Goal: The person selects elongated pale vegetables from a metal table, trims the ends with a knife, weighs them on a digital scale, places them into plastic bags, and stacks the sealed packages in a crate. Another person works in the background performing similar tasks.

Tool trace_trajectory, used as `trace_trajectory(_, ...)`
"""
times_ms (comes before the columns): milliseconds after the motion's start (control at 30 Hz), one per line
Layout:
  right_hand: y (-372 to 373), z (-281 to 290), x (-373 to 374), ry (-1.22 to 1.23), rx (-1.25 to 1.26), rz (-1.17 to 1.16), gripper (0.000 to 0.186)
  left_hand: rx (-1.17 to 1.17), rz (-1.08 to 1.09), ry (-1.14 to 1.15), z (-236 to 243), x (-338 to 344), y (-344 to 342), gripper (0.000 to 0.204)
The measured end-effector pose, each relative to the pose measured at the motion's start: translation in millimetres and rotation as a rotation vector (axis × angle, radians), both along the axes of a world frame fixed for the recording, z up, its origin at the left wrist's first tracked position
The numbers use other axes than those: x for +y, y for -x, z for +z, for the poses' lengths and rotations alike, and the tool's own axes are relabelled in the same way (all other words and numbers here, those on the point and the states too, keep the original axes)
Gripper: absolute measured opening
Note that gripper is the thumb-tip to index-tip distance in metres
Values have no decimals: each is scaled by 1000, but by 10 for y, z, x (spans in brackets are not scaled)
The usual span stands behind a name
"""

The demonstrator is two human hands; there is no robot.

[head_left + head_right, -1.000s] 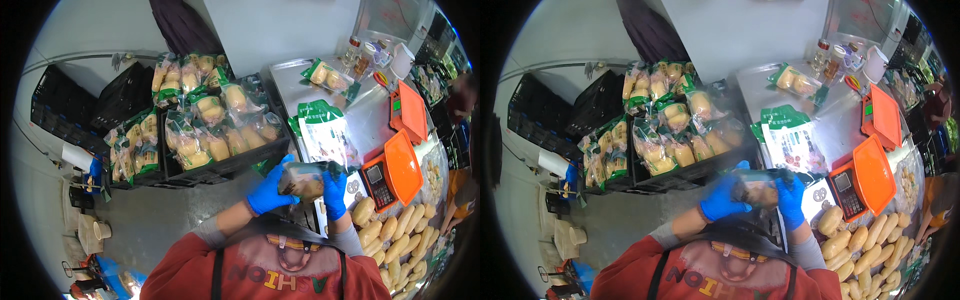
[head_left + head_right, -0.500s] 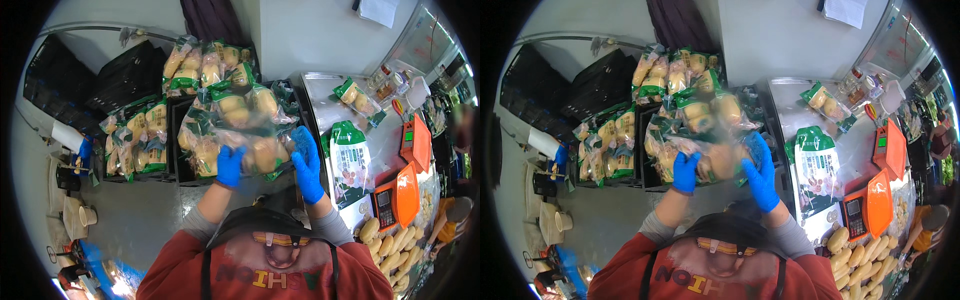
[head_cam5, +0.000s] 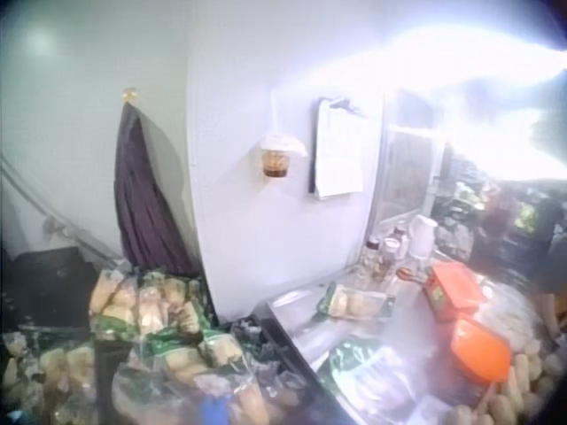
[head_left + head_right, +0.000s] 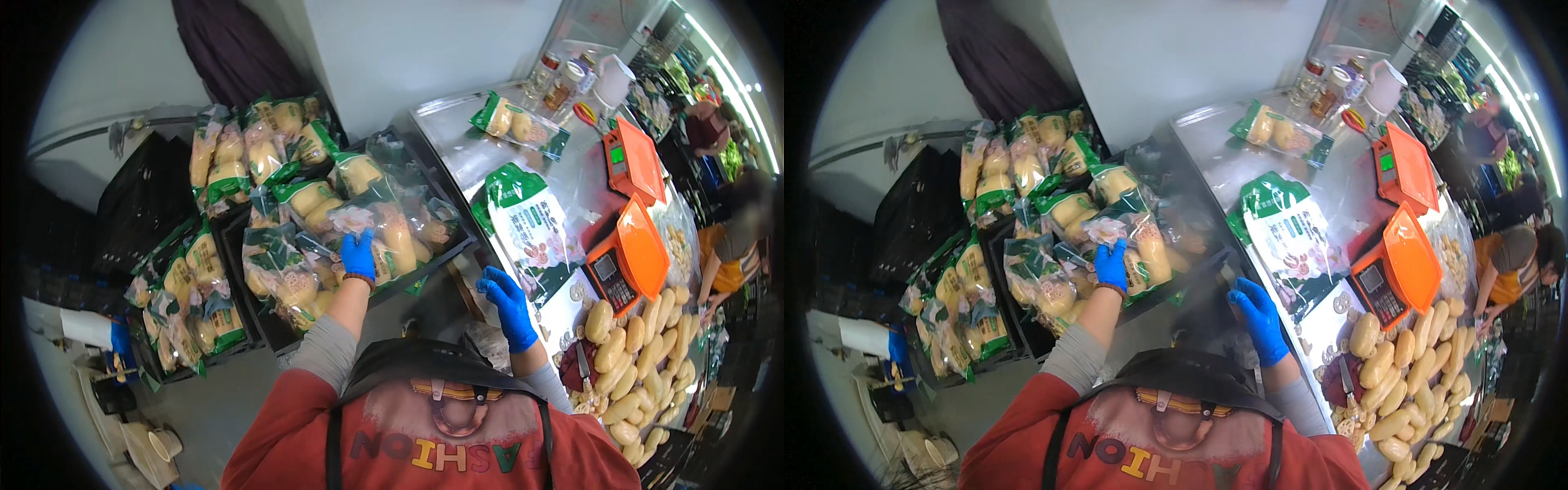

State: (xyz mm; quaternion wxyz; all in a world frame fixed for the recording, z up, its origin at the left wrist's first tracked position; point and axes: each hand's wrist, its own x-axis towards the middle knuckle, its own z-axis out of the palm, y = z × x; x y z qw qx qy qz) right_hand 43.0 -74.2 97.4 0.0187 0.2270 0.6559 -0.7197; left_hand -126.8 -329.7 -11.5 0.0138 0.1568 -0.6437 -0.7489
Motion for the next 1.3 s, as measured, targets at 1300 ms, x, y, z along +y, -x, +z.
trace_trajectory(1300, -1838, -515, 972, -30, 40, -363, 38, 386, -734, 1651, 375, 1228, 388, 61)
